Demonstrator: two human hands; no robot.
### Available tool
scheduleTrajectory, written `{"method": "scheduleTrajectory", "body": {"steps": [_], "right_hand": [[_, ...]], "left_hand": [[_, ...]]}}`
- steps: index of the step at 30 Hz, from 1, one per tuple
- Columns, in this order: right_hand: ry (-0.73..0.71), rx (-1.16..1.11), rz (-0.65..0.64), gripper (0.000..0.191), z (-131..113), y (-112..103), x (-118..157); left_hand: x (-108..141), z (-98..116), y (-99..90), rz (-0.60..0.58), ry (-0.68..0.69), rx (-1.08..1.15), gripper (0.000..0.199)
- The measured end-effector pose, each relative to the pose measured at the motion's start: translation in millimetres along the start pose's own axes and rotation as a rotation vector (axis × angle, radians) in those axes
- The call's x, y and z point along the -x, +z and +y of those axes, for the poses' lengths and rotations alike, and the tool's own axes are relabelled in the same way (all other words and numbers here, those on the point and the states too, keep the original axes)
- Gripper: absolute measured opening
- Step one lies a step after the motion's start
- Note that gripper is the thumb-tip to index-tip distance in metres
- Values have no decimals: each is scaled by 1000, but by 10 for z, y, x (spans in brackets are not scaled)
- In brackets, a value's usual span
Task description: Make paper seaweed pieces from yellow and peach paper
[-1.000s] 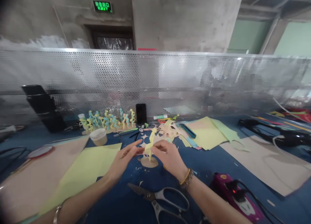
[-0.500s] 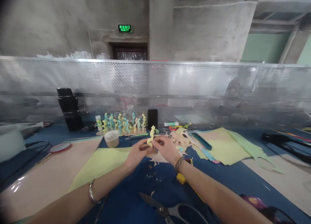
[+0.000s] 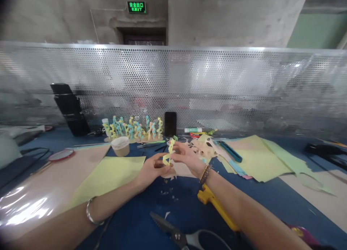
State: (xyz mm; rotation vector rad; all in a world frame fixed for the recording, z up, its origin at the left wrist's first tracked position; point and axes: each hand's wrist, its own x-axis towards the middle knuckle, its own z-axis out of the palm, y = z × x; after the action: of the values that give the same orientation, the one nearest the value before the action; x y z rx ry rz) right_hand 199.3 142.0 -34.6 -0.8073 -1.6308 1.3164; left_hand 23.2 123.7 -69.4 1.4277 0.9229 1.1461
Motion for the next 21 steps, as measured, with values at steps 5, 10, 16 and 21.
{"method": "scheduleTrajectory", "body": {"steps": [5, 10, 16, 21], "right_hand": [[25, -49, -55, 34, 35, 7, -4], [9, -31, -71, 27, 131, -26, -22], [-23, 37, -54, 21, 154, -46, -23], [-42, 105, -42, 17, 151, -46, -34]], "left_hand": [[18, 24, 15, -21, 15, -36, 48], [21, 11, 13, -15, 38, -68, 44], [5, -11, 10, -30, 61, -84, 37], [8, 11, 4, -52, 74, -85, 31]]}}
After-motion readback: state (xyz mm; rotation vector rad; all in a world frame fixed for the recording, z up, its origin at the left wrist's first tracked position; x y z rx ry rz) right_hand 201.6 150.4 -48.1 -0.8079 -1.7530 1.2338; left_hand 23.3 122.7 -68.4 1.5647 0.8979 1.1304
